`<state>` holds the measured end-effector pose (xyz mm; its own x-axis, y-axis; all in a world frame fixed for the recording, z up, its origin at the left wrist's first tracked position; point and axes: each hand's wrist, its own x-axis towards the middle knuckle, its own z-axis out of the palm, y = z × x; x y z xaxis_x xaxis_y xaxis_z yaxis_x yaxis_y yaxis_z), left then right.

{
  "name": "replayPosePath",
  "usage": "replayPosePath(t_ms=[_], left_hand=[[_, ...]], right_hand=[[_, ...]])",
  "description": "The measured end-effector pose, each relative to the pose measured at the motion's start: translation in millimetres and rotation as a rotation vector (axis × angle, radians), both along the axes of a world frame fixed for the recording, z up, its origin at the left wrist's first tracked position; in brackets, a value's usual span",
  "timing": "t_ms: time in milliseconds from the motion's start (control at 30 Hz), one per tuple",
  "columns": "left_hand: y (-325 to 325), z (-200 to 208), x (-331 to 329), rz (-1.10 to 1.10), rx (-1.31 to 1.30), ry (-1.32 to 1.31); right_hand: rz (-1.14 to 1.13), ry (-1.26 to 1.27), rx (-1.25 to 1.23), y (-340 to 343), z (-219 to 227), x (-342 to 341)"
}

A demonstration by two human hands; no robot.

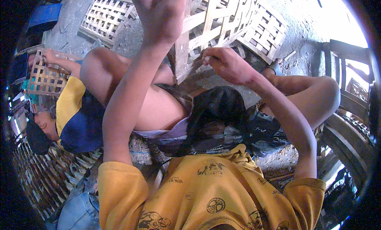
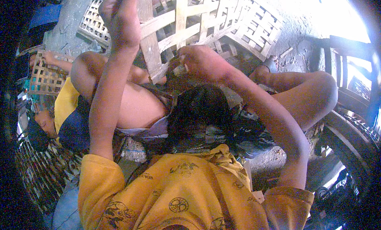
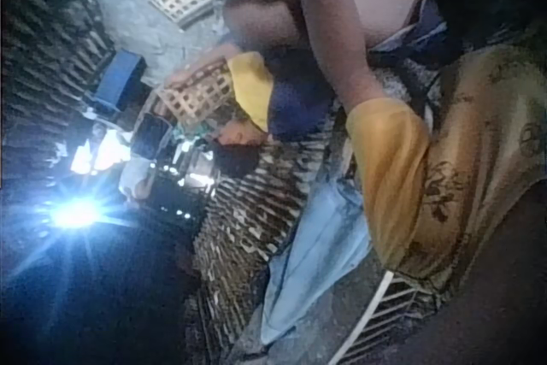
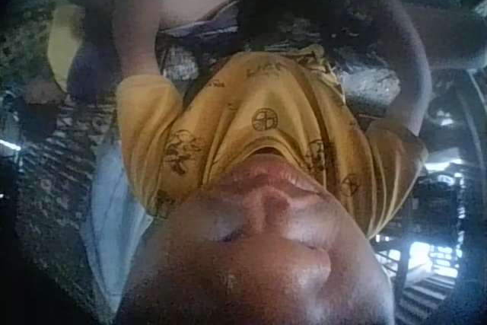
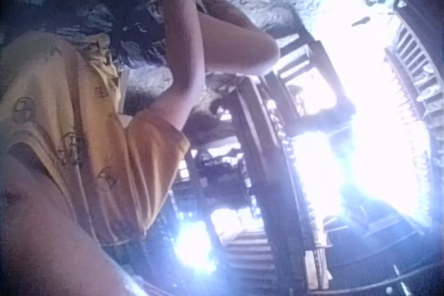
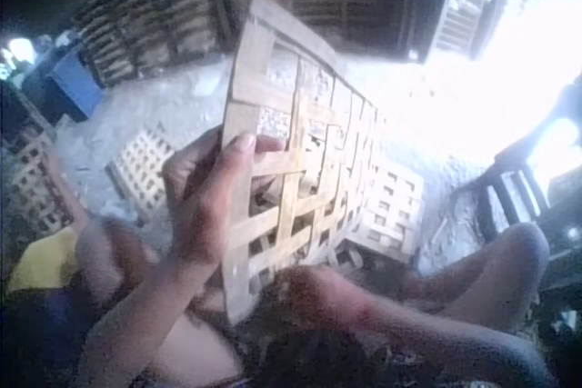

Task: The person sits on the floor and assembles a wooden lattice panel by hand, inserting thin wooden strips into the grid frame. The person repeatedly adjusts and presses the strips into place while handling the lattice with both hands.

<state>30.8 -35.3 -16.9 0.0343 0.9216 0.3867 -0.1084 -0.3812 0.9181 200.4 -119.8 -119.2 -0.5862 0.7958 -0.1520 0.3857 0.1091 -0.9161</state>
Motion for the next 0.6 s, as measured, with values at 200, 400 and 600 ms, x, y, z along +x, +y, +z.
replayPosePath(t_ms=[200, 400, 600], left_hand=[[4, 5, 1, 0.029, -0.062, 0.002], [8, 6, 1, 0.077, -0.098, -0.021], [8, 6, 1, 0.058, -0.129, -0.04]], right_hand=[[-0.002, 0.063, -0.257, 22, 10, 16], [-0.147, -0.019, -0.097, 19, 34, 13], [-0.218, -0.198, -0.051, 10, 29, 11]])
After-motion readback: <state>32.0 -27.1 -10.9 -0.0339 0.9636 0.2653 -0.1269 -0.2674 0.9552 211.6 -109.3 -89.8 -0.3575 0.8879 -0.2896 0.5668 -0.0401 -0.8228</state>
